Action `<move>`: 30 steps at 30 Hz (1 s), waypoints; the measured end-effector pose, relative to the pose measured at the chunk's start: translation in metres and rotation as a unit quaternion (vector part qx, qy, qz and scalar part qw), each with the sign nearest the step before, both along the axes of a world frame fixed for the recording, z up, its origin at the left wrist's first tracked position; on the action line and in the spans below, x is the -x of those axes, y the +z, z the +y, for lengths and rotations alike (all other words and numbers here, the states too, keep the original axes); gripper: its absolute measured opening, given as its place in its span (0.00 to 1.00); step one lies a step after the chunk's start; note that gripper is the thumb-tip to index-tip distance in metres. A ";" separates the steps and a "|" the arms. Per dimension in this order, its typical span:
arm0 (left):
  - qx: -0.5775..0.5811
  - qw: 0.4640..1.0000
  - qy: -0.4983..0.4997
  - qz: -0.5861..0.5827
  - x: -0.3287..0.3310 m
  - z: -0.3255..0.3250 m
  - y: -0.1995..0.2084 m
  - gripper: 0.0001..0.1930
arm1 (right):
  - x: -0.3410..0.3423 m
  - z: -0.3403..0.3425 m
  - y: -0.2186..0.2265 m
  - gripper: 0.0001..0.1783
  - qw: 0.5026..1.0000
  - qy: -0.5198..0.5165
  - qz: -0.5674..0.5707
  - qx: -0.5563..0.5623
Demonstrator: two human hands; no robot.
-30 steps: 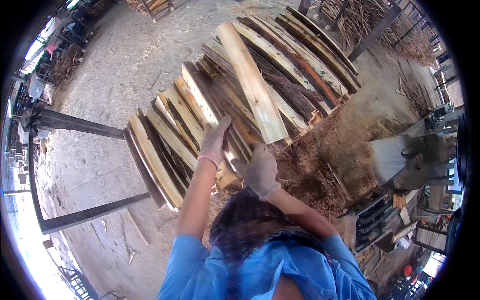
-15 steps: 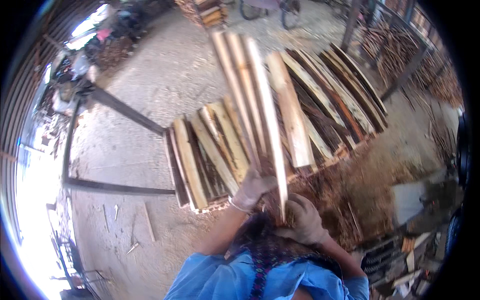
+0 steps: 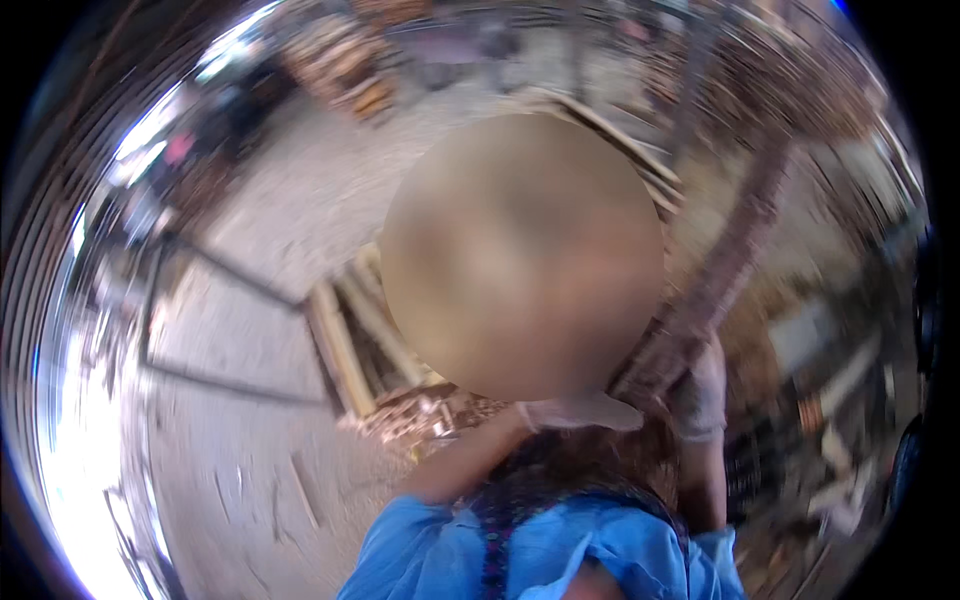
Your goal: The person repeatedly picks up wooden planks from a stack and feeds them into a planer machine. The person wears gloves and handles the wood with both hands, placing the processed planks onto a growing pile after they exit the machine.
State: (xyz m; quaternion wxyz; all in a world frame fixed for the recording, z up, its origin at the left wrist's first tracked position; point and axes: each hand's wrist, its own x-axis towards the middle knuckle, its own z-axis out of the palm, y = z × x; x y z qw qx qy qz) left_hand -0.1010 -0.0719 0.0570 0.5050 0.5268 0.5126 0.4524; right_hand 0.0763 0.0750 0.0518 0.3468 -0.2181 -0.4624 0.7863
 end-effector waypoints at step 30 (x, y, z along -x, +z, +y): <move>0.350 0.861 0.283 -0.235 -0.054 -0.072 -0.149 0.24 | -0.471 0.404 -0.101 0.49 0.719 -0.376 -0.584 -0.031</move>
